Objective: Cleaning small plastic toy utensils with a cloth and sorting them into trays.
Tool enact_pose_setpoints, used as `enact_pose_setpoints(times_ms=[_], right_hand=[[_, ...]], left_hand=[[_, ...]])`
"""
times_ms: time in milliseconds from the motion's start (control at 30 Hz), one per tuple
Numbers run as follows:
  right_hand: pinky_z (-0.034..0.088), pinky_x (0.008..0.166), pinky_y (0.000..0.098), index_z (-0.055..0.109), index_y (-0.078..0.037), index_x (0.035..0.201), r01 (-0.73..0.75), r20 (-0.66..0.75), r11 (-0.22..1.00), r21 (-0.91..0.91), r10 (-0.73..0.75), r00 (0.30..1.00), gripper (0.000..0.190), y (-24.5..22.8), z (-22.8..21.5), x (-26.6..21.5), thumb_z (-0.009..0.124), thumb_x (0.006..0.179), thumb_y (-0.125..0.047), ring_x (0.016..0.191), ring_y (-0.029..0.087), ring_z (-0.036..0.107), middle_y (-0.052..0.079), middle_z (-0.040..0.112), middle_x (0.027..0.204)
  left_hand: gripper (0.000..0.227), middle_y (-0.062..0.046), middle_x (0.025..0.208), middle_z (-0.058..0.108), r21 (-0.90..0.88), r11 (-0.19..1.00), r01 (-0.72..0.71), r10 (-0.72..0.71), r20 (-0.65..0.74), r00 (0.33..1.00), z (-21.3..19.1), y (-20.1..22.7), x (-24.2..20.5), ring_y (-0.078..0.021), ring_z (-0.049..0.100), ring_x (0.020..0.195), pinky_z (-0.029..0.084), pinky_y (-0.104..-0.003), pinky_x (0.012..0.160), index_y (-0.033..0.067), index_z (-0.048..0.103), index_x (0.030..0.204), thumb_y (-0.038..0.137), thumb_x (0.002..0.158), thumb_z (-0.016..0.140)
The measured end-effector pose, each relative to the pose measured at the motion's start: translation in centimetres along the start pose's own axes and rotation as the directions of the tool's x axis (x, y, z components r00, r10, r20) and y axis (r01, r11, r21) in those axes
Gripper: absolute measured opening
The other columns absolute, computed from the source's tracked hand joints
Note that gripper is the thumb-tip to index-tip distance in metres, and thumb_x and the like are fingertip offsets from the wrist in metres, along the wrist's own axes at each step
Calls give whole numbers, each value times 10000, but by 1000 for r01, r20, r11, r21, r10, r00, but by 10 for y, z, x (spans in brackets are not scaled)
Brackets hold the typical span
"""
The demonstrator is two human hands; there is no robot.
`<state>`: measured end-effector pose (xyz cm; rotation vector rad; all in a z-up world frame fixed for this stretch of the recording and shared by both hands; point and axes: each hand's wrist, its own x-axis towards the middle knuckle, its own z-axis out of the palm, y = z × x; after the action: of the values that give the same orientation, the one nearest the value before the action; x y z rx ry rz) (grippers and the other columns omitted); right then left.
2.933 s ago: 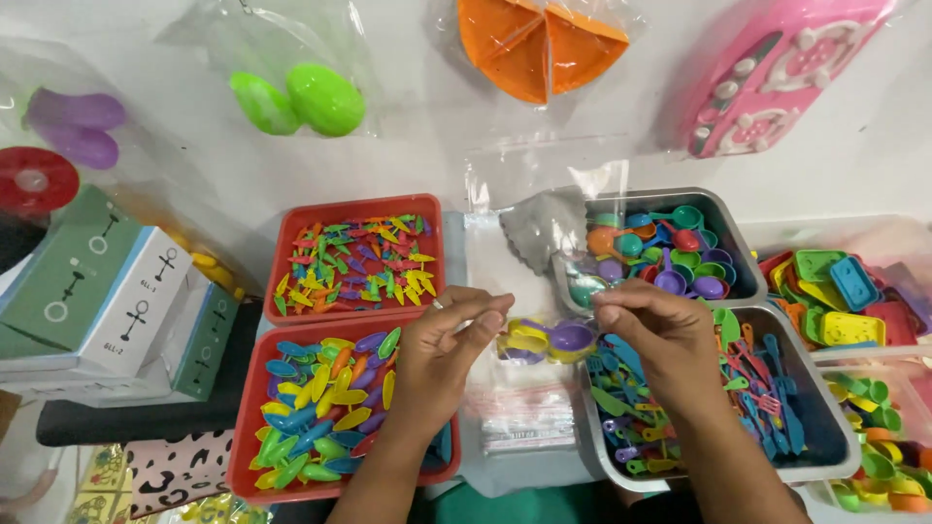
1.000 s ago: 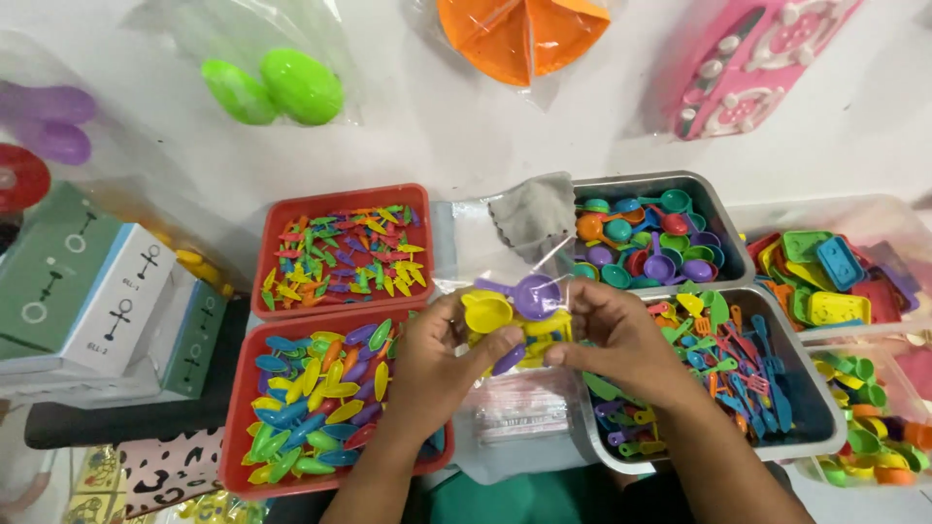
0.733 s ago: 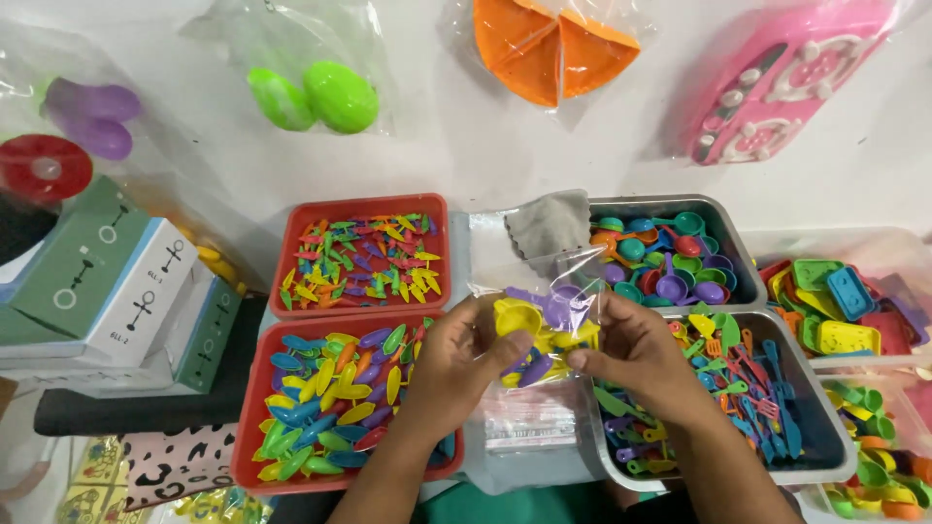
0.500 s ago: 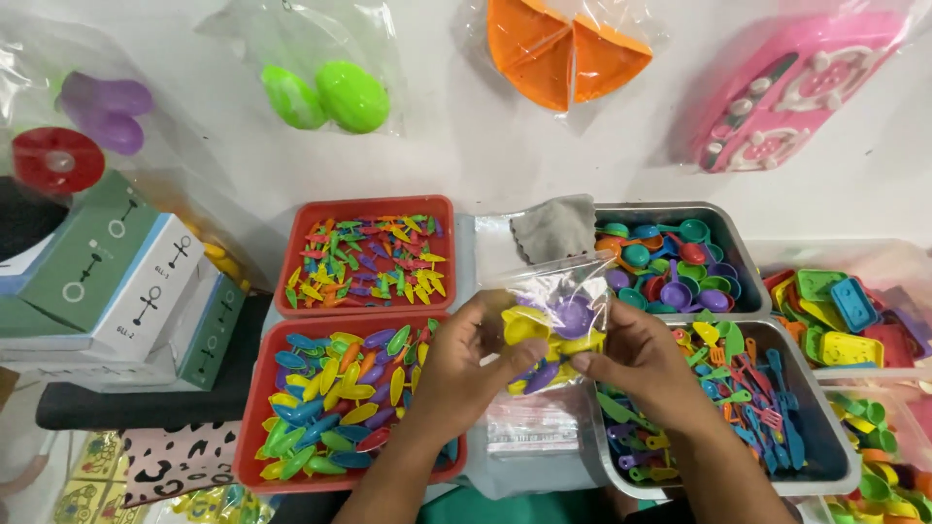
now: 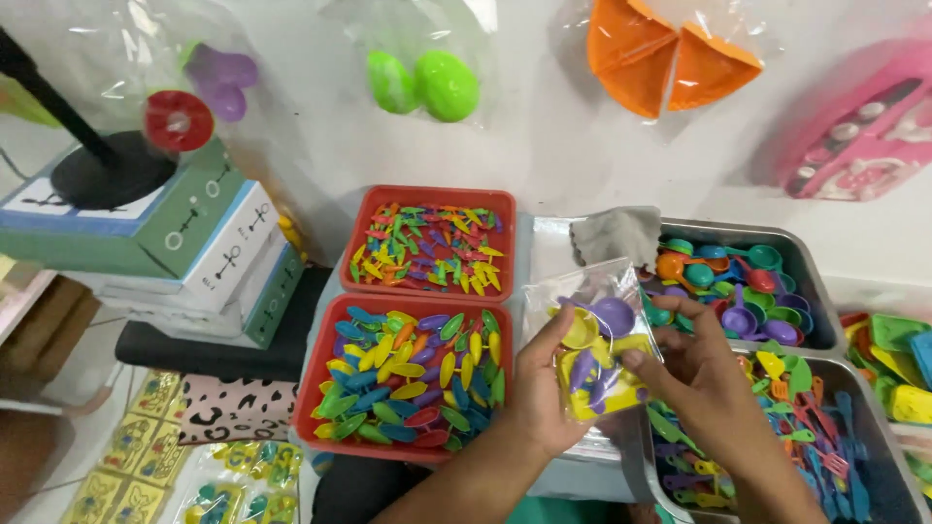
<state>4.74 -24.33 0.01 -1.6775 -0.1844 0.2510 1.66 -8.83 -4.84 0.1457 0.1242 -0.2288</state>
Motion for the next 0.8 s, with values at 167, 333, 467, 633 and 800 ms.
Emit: enact_pose_setpoints(times_ms=[167,333,467,633,800], right_hand=[[339,1060,514,395,74,1481,453,73,467,-760,-630,773,816,-22,21,-24,635,823,-345,1257,372,478,255,446,1463],[128,1262,582,406,-9,1534,600,291,320,-733,-651,701,796,-6,43,-15,413,942,-540,1524,380,335,236,353,1645],[152,1272,578,418,11,1514,640,277,422,-642,-650,707,784,-6,49,-12,267,999,-560,1576,405,275,223,376,1635],[123,1298,587,424,12,1520,644,261,416,-642,-671,694,831,-9,49,-12,206,1003,-601,1579,405,278,222,381,1637],[100,1410,604,346,-12,1462,789,23,538,-297,-822,569,864,-12,43,-12,194,1126,-793,1546,367,384,230,433,1563]], left_hand=[[341,-86,1114,722,45,998,-36,35,22,999,-5,-9,3,-173,703,915,579,-292,795,52,644,1239,332,1047,612],[510,-21,1413,626,97,995,-7,-15,228,974,11,-19,-5,-103,624,1180,495,-221,959,131,543,1520,433,1109,525],[798,-94,1595,408,472,867,-163,78,193,978,28,-10,-12,-200,416,1432,355,-317,1131,120,307,1615,413,921,570],[783,-76,1404,568,462,881,-106,25,178,984,23,-7,-13,-171,555,1268,440,-291,1064,90,421,1564,231,840,682],[450,-96,1165,689,270,953,-138,71,245,967,22,2,-14,-142,711,932,591,-260,823,24,528,1419,232,1031,622]])
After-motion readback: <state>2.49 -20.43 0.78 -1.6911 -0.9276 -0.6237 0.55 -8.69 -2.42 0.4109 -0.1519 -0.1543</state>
